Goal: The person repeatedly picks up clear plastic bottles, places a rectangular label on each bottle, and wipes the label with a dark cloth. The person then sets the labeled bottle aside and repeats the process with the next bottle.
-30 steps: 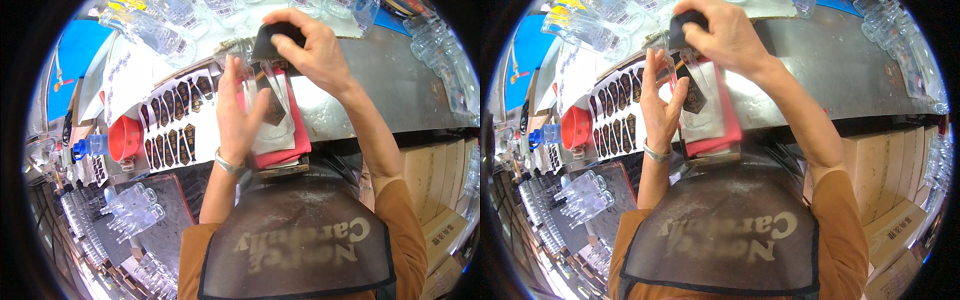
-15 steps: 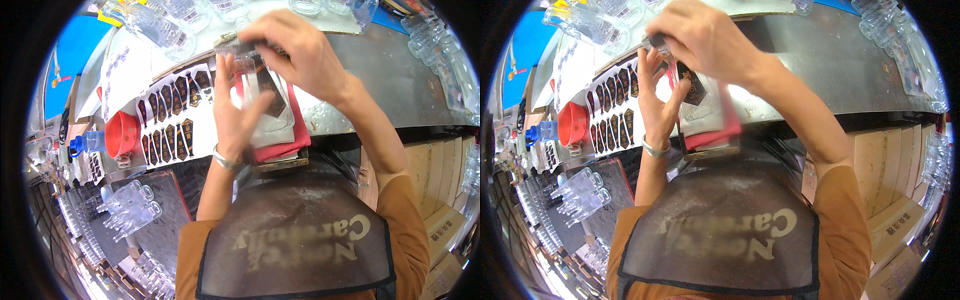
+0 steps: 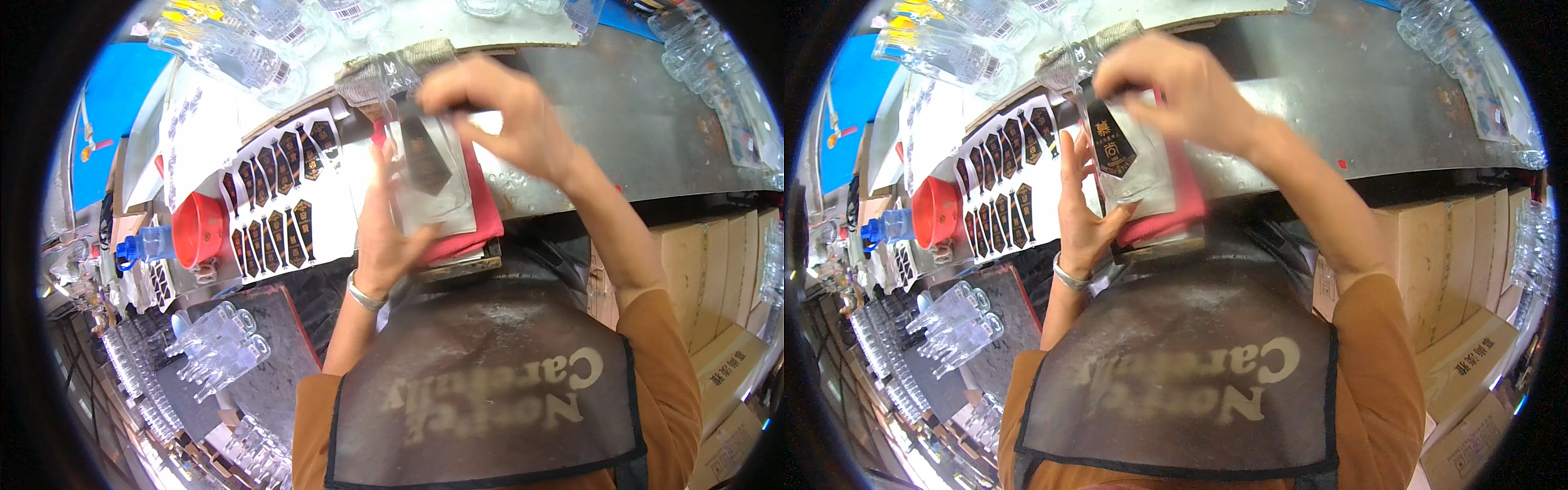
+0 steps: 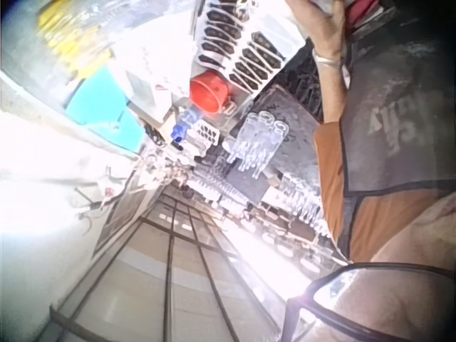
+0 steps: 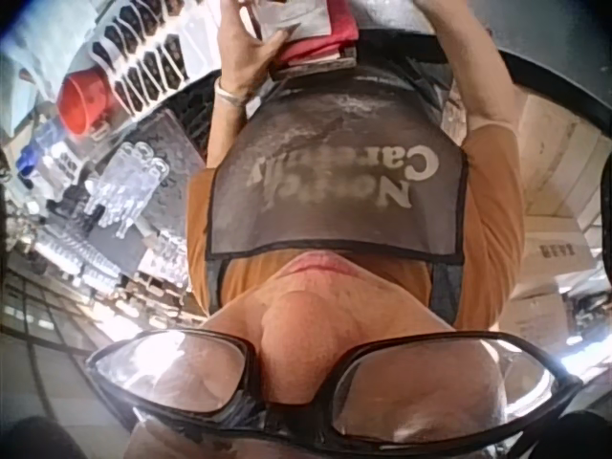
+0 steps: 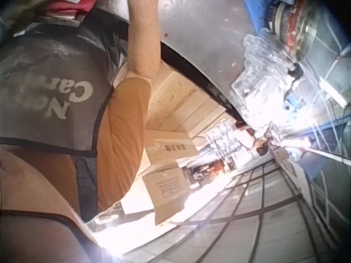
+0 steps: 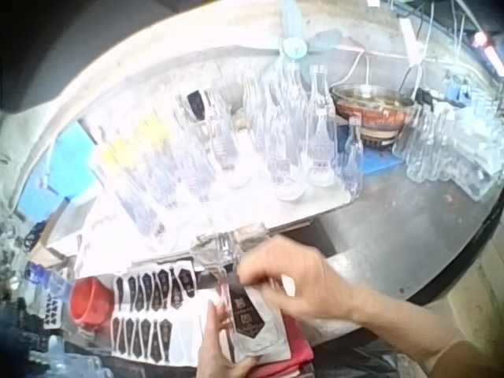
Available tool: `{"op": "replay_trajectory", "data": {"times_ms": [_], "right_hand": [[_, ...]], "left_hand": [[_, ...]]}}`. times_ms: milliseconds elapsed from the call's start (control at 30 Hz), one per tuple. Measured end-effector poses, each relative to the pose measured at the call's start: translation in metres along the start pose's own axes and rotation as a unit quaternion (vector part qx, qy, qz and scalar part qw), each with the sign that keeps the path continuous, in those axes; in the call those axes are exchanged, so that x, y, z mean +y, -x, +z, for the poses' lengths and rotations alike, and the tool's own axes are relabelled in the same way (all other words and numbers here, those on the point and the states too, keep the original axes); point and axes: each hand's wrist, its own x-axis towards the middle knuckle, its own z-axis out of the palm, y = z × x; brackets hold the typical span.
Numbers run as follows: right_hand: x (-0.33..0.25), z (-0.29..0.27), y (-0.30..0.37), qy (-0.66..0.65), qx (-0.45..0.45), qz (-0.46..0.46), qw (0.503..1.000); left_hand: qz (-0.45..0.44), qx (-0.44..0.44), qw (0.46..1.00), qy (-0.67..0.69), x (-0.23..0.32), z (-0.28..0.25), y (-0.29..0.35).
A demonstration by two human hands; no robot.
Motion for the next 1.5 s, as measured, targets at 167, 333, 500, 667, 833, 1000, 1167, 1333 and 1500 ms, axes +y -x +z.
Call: {"op": "replay_trajectory", "data": {"times_ms": [167, 333, 500, 667, 833, 1000, 1167, 1333, 1500], "right_hand": [[-0.054, 0.002, 0.065, -0.018, -0.117, 0.019, 0.993], [-0.049, 0.015, 0.017, 0.182, 0.031, -0.073, 0.980], [-0.081, 0.040, 0.036, 0.146, -0.136, -0.110, 0.974], [-0.069, 0.030, 0.018, 0.146, -0.108, -0.068, 0.981], [-0.023, 0.016, -0.026, 0.188, -0.040, -0.059, 0.980], [-0.028, -0.012, -0.067, 0.169, -0.052, 0.100, 0.979], [0.015, -0.021, -0.062, 0.267, 0.079, 0.065, 0.958], [0.005, -0.026, -0.031, -0.151, 0.058, 0.295, 0.942], [0.001, 0.015, -0.005, 0.119, 0.040, 0.082, 0.989]], "left_hand": [[-0.009, -0.009, 0.999, 0.051, -0.005, -0.006, -0.001], [-0.006, 0.017, 0.999, 0.045, -0.003, -0.004, 0.000], [-0.038, 0.044, 0.995, 0.075, -0.001, 0.001, 0.001], [-0.033, 0.020, 0.999, 0.034, 0.007, -0.003, -0.001], [-0.009, 0.016, 1.000, 0.006, 0.002, -0.003, 0.000], [-0.016, 0.016, 0.999, 0.040, -0.001, -0.002, 0.001], [0.021, -0.012, 0.999, 0.033, -0.002, -0.009, -0.003], [0.088, 0.031, 0.991, -0.097, -0.002, -0.030, -0.047], [0.109, 0.027, 0.975, -0.190, -0.002, -0.025, -0.077]]}}
